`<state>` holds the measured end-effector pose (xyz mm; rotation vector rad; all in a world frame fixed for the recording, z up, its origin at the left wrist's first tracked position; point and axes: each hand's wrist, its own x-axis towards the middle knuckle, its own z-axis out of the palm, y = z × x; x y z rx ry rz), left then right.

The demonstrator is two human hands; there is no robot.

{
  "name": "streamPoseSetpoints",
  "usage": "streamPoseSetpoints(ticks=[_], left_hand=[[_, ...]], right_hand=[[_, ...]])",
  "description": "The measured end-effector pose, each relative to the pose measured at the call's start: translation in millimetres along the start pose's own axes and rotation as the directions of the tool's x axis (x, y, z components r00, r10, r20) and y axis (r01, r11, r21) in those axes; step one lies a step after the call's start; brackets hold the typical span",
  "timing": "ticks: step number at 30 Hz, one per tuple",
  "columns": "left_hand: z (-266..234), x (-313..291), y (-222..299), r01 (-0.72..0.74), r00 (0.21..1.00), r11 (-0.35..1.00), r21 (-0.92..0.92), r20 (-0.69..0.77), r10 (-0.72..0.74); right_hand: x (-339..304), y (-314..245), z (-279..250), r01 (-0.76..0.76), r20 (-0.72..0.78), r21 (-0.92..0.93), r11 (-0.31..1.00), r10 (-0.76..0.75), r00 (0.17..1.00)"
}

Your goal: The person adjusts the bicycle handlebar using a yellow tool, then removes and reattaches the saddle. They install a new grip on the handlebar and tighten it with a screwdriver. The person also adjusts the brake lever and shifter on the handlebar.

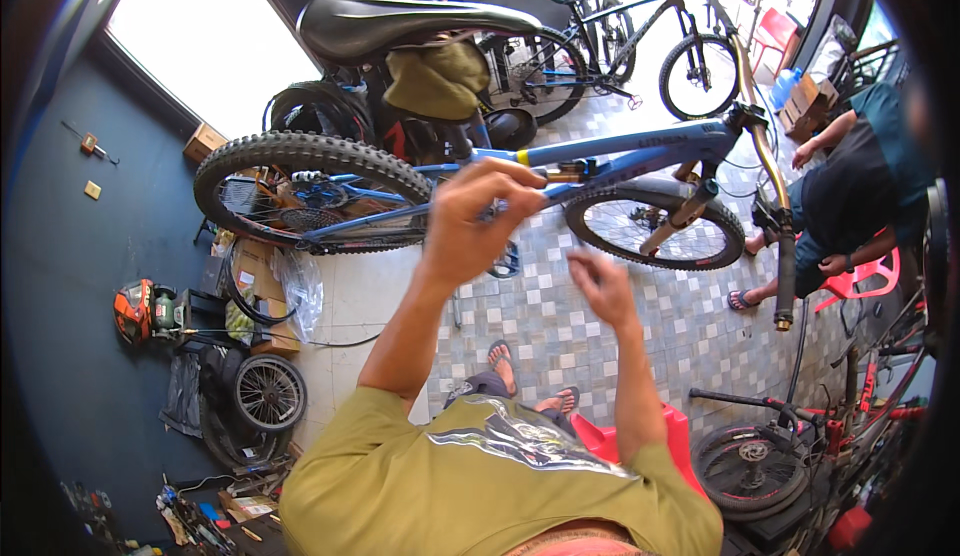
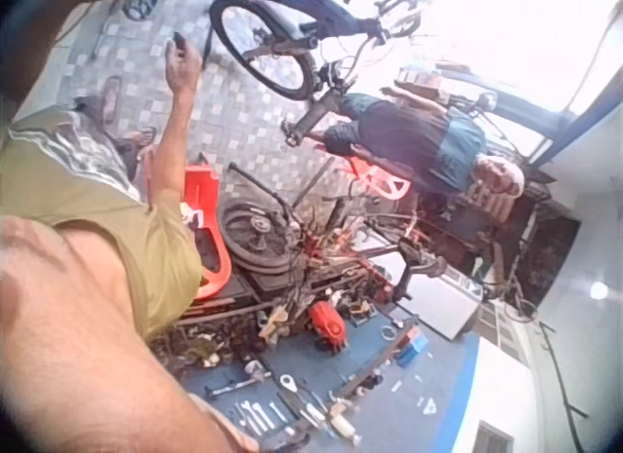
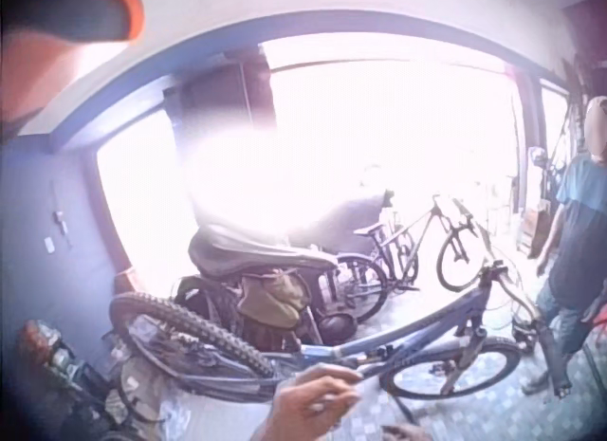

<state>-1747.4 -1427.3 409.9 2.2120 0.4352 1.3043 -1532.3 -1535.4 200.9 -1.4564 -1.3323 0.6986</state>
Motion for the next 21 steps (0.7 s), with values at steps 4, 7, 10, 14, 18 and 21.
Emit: streamPoseSetpoints(ticks=[4,7,10,14,18,21], left_hand=[[-105,-4,-56,0.092,0.923,0.993,0.079,-0.380,-0.055],[-150,19,-94,0.158,0.843,0.987,-0.011,-0.519,-0.141],[-159,62,-116,0.117,0.817,0.982,-0.149,-0.549,-0.180],[-172,88,-149,0.015,0.883,1.000,0.004,-0.470,-0.011],[-154,108,-177,-0.073,0.856,0.997,0.008,-0.512,0.067],[-155,101,-210,-0.071,0.856,0.948,0.310,-0.469,0.217]], right_hand=[[147,-117,18,0.520,-0.204,0.014,0.854,-0.507,0.838],[236,-160,37,0.554,-0.395,0.295,0.778,-0.429,0.812],[287,-183,34,0.480,-0.351,0.780,0.402,-0.355,0.867],[315,-192,63,0.313,-0.305,0.950,-0.012,-0.256,0.917],[318,-211,53,0.320,-0.377,0.922,-0.219,-0.313,0.872],[323,-218,62,0.524,-0.525,0.848,-0.077,-0.258,0.811]])
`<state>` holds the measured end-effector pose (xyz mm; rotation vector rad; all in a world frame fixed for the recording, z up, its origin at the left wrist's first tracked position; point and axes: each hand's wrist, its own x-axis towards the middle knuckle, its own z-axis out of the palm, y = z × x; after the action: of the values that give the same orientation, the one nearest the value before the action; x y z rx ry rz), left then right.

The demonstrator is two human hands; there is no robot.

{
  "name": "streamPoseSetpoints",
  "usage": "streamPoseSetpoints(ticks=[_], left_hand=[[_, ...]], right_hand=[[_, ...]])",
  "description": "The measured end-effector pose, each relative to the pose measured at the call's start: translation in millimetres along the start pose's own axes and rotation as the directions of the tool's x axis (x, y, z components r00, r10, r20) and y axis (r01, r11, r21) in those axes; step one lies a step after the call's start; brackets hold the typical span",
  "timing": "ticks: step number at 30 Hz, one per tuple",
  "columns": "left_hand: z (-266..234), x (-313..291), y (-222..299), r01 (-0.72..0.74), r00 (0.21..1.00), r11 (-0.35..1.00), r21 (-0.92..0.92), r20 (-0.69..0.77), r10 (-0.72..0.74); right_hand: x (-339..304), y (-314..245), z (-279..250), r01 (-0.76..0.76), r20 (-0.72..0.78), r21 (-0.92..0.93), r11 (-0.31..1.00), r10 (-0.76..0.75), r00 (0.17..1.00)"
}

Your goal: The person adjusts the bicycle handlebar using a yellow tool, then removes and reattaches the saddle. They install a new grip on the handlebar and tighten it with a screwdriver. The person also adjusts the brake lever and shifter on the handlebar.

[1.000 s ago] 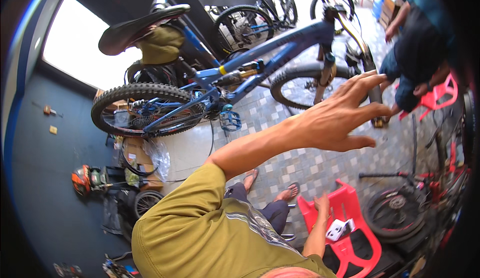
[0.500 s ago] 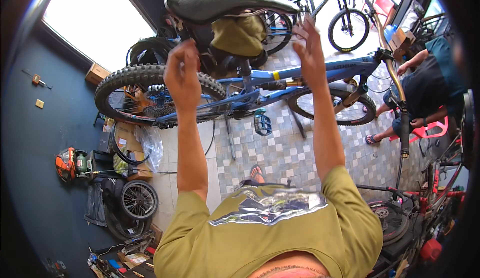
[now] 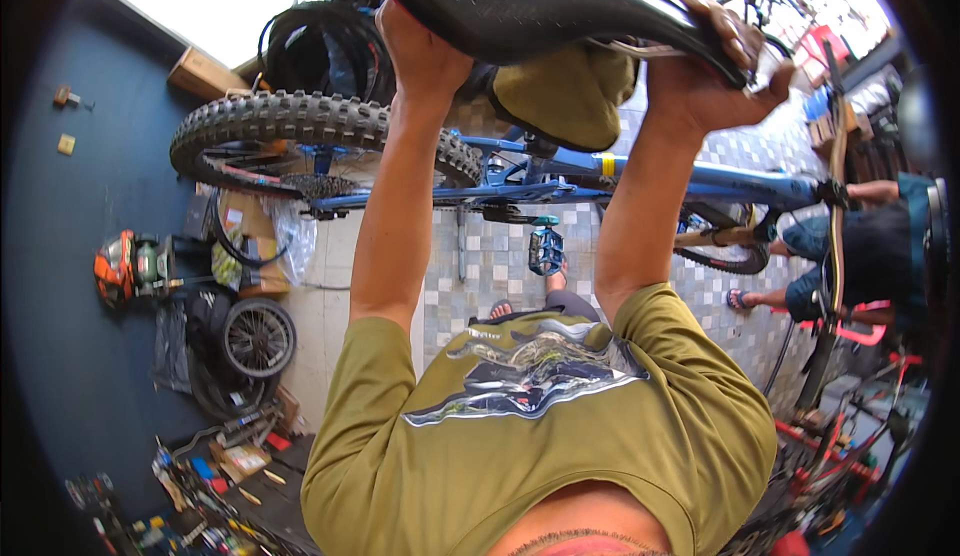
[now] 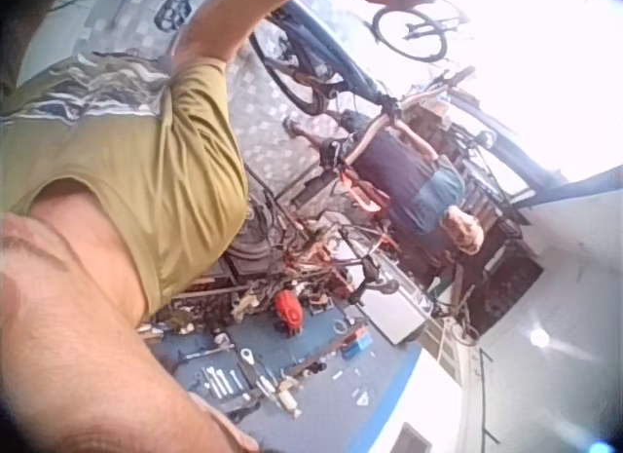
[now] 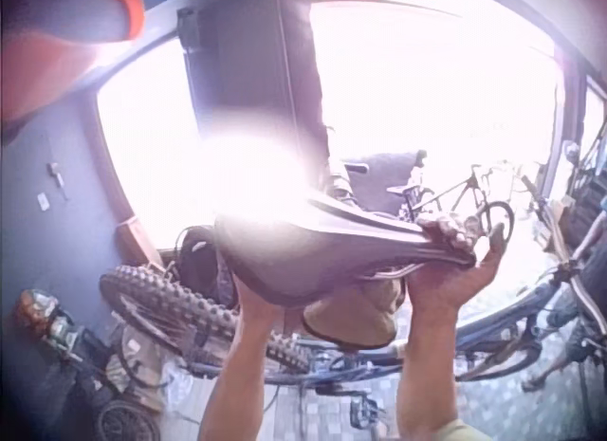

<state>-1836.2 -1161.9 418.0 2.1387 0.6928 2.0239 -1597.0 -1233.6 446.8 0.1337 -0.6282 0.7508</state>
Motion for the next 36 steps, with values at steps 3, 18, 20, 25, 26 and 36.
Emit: streamPoseSetpoints(ticks=[3,18,20,25,26,36], left_hand=[[4,-3,-14,0.009,1.000,0.995,0.101,-0.007,-0.008],[11,0,-38,0.097,0.995,0.960,0.264,-0.053,-0.086],[9,3,-40,0.127,0.991,0.956,0.266,-0.061,-0.115],[10,-32,-22,0.344,0.934,0.932,0.112,-0.142,-0.328],[11,-46,-13,0.428,0.895,0.904,0.017,-0.145,-0.421],[-13,-15,9,0.600,0.509,0.399,-0.694,-0.054,-0.859]], right_hand=[[17,-4,-23,-0.200,0.329,0.235,0.951,0.116,0.937],[14,5,7,-0.239,0.277,0.502,0.831,0.107,0.955],[9,10,16,-0.155,0.154,0.526,0.836,0.085,0.984],[11,12,12,-0.157,0.197,0.551,0.819,0.054,0.979],[11,10,13,-0.135,0.185,0.535,0.834,0.040,0.982],[3,10,17,-0.047,0.082,0.559,0.828,0.001,0.997]])
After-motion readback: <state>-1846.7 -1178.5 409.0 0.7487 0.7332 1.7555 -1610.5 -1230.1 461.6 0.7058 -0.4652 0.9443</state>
